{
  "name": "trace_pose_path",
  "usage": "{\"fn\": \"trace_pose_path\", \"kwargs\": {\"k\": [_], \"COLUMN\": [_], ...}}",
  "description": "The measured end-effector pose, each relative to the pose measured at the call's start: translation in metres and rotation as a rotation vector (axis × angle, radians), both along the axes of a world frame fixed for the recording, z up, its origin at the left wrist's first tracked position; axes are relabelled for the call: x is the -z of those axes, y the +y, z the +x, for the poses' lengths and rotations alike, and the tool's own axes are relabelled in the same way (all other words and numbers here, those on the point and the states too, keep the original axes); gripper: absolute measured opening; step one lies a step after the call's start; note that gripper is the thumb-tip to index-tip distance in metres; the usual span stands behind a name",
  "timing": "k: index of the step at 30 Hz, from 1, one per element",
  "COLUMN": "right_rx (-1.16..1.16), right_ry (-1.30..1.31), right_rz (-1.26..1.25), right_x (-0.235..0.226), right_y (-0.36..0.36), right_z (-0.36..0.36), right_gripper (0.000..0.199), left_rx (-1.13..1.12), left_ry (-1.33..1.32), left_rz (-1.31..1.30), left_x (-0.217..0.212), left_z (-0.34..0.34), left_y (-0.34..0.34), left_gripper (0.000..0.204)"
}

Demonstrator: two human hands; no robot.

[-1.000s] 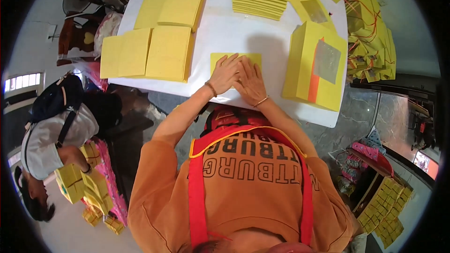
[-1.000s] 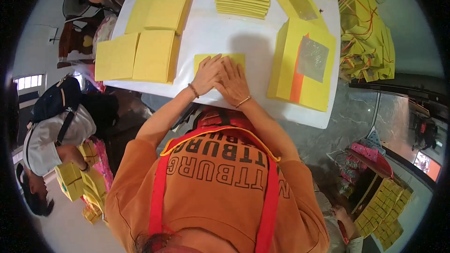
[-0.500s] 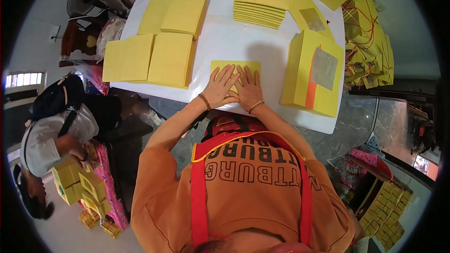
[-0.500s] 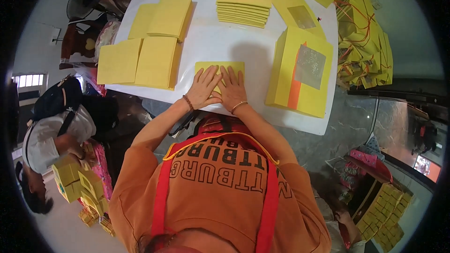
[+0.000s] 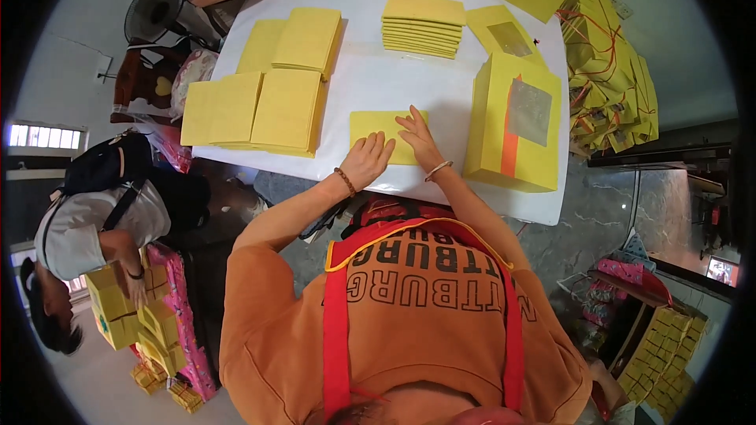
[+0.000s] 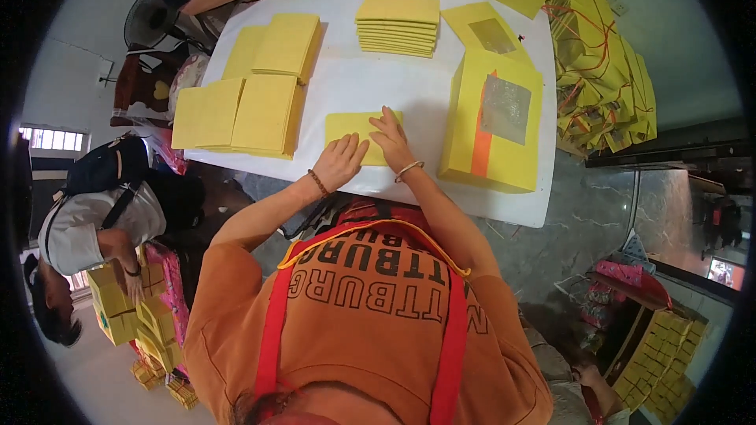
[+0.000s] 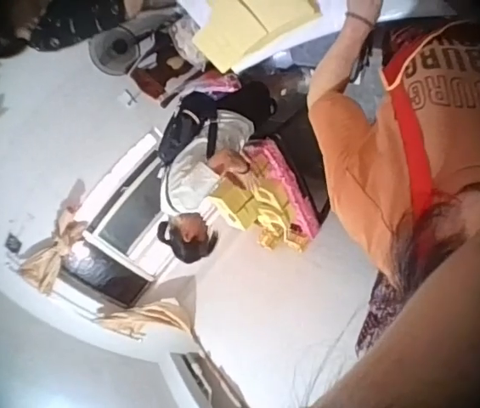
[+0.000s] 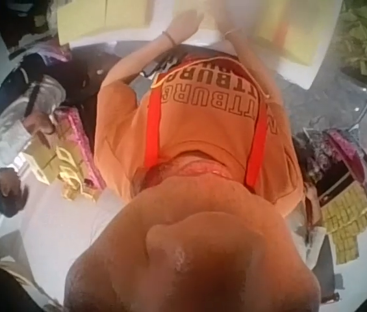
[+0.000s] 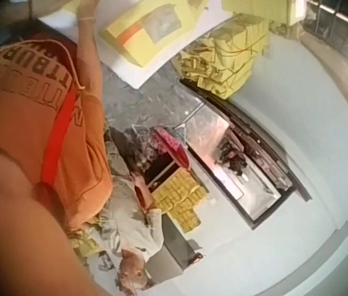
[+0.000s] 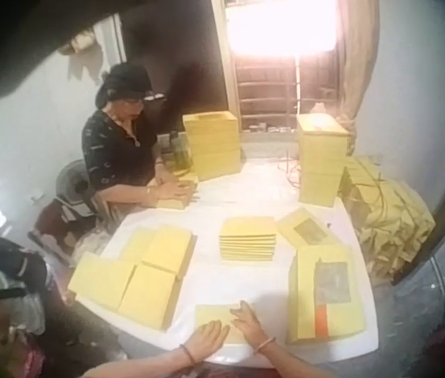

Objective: Fold and stack individual sheets of joss paper for packaging.

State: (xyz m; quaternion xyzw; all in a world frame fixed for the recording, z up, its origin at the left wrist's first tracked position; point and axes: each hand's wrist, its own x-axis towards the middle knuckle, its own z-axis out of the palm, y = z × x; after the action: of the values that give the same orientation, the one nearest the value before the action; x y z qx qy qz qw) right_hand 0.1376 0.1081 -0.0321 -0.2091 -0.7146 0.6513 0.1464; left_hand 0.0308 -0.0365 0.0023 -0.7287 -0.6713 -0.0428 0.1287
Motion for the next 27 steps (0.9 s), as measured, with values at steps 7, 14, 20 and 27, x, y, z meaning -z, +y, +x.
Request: {"fn": "trace_pose_path", "kwargs": {"k": [7, 14, 20, 27], "right_rx": [0.31, 0.622, 0.692, 0.631], "right_ry": [0.11, 0.391, 0.162, -0.177], "right_rz": [-0.274, -0.276, -0.384, -0.326], "right_x": [-0.095, -0.149, -0.135, -0.101], "right_y": [0.012, 0.12, 0.194, 0.231], "right_z": [-0.007, -0.007, -0.056, -0.099], "right_gripper": [0.061, 0.061, 0.075, 0.077], "left_rx": [0.025, 0.185, 0.195, 0.122], "left_ry": [-0.488, -0.212, -0.057, -0.12], "left_rz": [-0.038, 0.545, 0.407, 0.242], "left_x": [-0.046, -0.138, -0.075, -0.051], "left_z": [-0.039, -0.102, -0.141, -0.132], "left_y": [0.02, 0.16, 0.241, 0.25], "left_gripper": [0.039, 0.04, 0.034, 0.032]}}
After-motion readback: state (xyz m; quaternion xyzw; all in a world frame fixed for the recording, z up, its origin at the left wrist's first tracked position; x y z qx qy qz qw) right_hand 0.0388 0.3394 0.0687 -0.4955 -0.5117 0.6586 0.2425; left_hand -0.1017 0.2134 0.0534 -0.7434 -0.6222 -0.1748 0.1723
